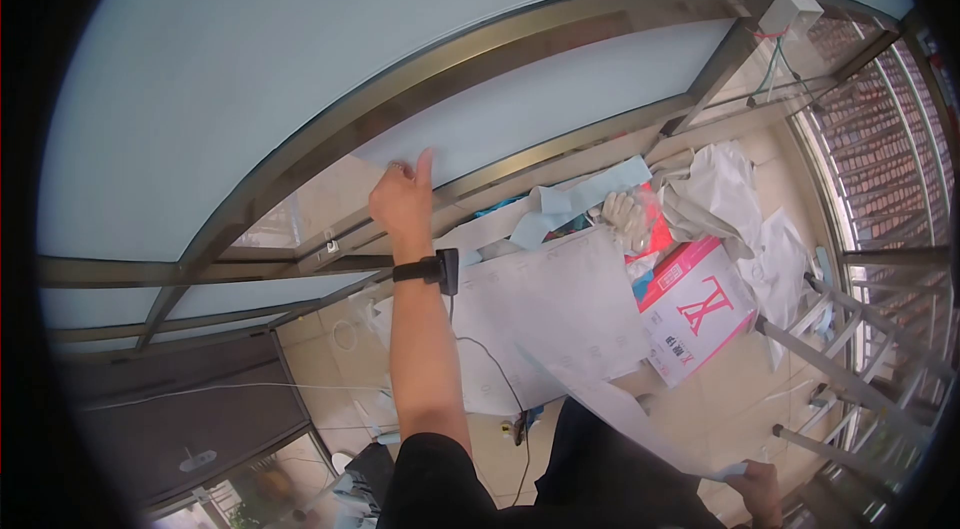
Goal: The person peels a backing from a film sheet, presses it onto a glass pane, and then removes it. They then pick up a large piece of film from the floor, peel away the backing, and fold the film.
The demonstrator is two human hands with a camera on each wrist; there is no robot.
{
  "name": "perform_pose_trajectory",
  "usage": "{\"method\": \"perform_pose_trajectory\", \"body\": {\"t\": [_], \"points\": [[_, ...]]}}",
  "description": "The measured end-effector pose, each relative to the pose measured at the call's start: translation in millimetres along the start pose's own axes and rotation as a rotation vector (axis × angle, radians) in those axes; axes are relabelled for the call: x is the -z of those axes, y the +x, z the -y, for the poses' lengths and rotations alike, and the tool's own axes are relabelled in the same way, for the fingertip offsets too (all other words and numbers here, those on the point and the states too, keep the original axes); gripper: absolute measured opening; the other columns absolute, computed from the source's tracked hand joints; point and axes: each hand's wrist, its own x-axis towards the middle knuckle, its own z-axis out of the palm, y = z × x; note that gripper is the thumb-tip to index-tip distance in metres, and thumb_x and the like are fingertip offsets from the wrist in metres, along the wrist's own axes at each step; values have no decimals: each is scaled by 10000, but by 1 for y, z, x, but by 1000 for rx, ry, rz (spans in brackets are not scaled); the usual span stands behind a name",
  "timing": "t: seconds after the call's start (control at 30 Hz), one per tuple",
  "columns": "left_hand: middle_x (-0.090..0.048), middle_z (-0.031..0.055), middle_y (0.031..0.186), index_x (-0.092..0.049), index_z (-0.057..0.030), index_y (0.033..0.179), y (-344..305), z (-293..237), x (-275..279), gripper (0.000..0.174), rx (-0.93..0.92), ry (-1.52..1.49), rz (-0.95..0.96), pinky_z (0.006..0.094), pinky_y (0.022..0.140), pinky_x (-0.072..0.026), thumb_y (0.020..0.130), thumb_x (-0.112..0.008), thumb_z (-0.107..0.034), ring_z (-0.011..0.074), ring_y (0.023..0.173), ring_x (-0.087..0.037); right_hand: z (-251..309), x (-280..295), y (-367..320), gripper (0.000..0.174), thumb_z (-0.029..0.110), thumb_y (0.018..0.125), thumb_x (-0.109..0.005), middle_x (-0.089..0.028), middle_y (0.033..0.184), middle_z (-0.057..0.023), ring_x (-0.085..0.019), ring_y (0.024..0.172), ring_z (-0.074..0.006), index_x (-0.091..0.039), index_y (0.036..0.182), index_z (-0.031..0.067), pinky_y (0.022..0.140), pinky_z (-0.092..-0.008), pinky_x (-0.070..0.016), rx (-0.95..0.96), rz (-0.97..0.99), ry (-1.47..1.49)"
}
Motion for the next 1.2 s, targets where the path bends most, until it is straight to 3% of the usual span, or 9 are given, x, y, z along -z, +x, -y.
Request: {"method": "perform_pose_trajectory", "body": {"t": [0.2,0.3,0.37,0.5,0.7,0.77,0.93,1.2], "points": [[-647,143,594,-664,-96,654,19,-26,3,577,42,158,14,439,524,-509,885,-609,-622,364,569,-659,-6,0,2,139,36,768,-692,-693,726,-41,-625,695,-99,-757,881,-11,633,-259,-467,-7,-46,23],[-653,175,633,-709,-79,748,19,-18,-2,578,20,153,49,478,559,-501,924,-563,-610,400,627,-654,-3,2,0,135,40,766,-694,-685,712,-41,-621,694,-95,-756,874,-10,633,-258,-464,-16,-51,3],[-653,152,613,-675,-89,669,17,-10,-5,520,-93,171,-55,448,523,-520,941,-593,-525,370,564,-656,-4,3,-1,135,38,764,-694,-681,706,-40,-617,694,-92,-755,873,-11,633,-258,-462,-5,-50,-9],[-660,160,641,-685,-85,701,15,9,-10,476,-145,74,-104,447,529,-522,965,-585,-468,377,584,-658,-9,4,-3,135,30,759,-695,-675,700,-33,-602,680,-90,-755,869,-17,625,-256,-455,-1,-62,36],[-660,166,645,-693,-86,723,16,-1,2,481,-134,5,-52,464,554,-521,946,-598,-501,390,607,-658,-21,4,-2,133,14,749,-699,-671,702,-37,-597,676,-95,-757,863,-23,623,-257,-452,-18,-67,77],[-663,164,642,-689,-86,714,18,-7,8,499,-85,125,33,469,567,-525,942,-594,-520,387,613,-661,-23,5,-1,134,10,746,-699,-672,704,-40,-599,675,-98,-757,862,-23,623,-259,-452,-21,-58,94],[-655,162,628,-675,-90,693,15,1,-4,521,-68,147,-6,455,560,-523,940,-584,-540,382,610,-660,-22,7,3,123,18,746,-703,-674,700,-48,-615,672,-116,-752,851,-21,630,-269,-461,52,-70,10],[-653,144,622,-679,-106,690,15,-47,-2,520,-213,124,-9,435,525,-515,937,-582,-553,369,585,-659,-31,14,0,111,27,759,-710,-663,685,-47,-605,679,-100,-744,848,-28,636,-270,-463,-21,-88,74]]}}
